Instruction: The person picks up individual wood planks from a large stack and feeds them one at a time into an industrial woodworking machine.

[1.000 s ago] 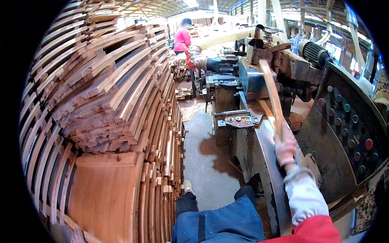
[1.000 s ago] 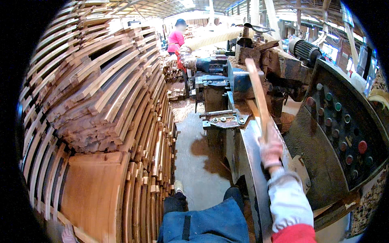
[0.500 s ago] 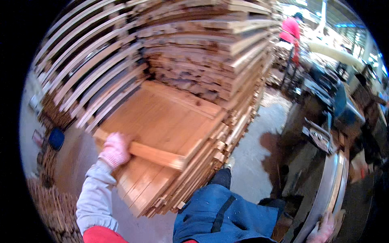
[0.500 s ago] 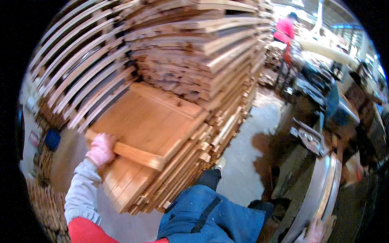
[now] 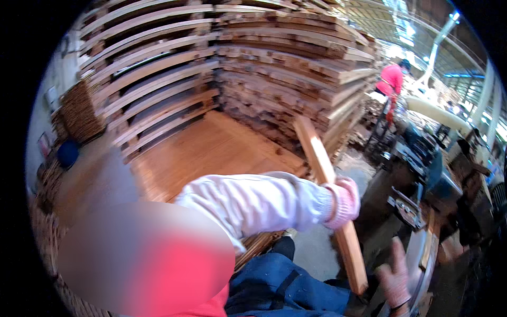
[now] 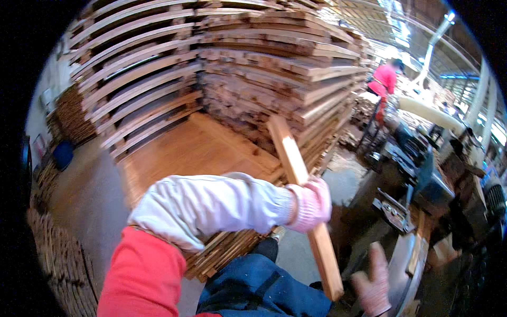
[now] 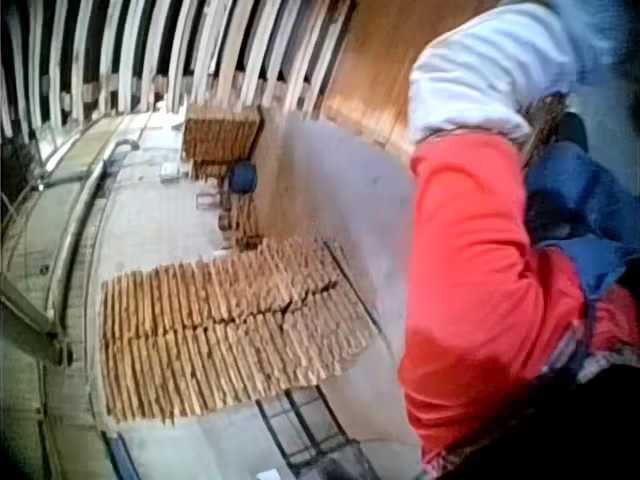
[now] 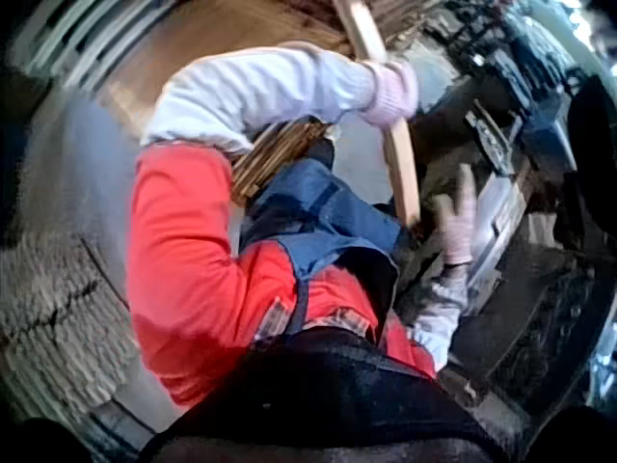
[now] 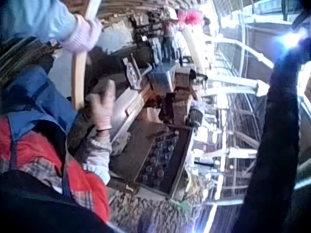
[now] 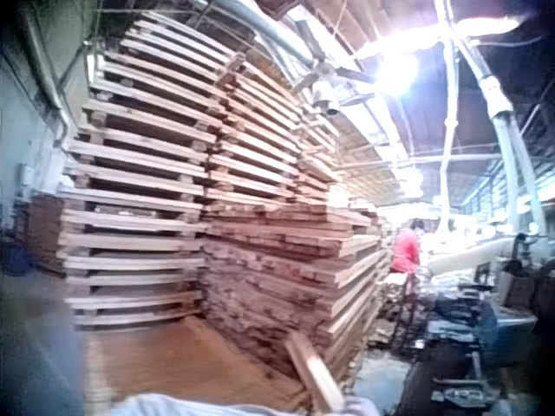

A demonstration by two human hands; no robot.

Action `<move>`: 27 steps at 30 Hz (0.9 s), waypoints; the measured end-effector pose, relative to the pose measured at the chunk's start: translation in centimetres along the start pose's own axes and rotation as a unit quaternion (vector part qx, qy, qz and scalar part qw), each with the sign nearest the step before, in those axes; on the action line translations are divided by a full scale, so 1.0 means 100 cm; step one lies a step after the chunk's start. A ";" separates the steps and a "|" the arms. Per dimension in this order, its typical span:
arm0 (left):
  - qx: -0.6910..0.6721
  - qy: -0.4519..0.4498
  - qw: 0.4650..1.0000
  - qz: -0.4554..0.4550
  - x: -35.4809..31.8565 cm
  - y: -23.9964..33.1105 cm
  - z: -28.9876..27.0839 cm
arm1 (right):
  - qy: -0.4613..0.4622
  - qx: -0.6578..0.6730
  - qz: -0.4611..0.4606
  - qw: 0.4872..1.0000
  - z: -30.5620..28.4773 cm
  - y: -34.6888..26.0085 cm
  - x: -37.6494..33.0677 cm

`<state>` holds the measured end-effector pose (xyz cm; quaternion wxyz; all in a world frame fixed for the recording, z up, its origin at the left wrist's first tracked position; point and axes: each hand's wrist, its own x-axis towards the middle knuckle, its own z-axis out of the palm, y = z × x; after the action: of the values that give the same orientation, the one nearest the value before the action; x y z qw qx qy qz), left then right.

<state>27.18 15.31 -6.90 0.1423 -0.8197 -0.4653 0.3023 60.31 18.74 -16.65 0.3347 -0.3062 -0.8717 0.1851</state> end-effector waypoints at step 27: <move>-0.022 -0.081 0.874 -0.478 -0.206 -0.192 0.335 | 0.279 -0.409 0.202 0.845 -0.068 0.171 -0.010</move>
<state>-14.81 6.32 -15.55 0.2132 -0.4731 -0.8167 0.2525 72.68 31.65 -21.31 0.3634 -0.6236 -0.6569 -0.2180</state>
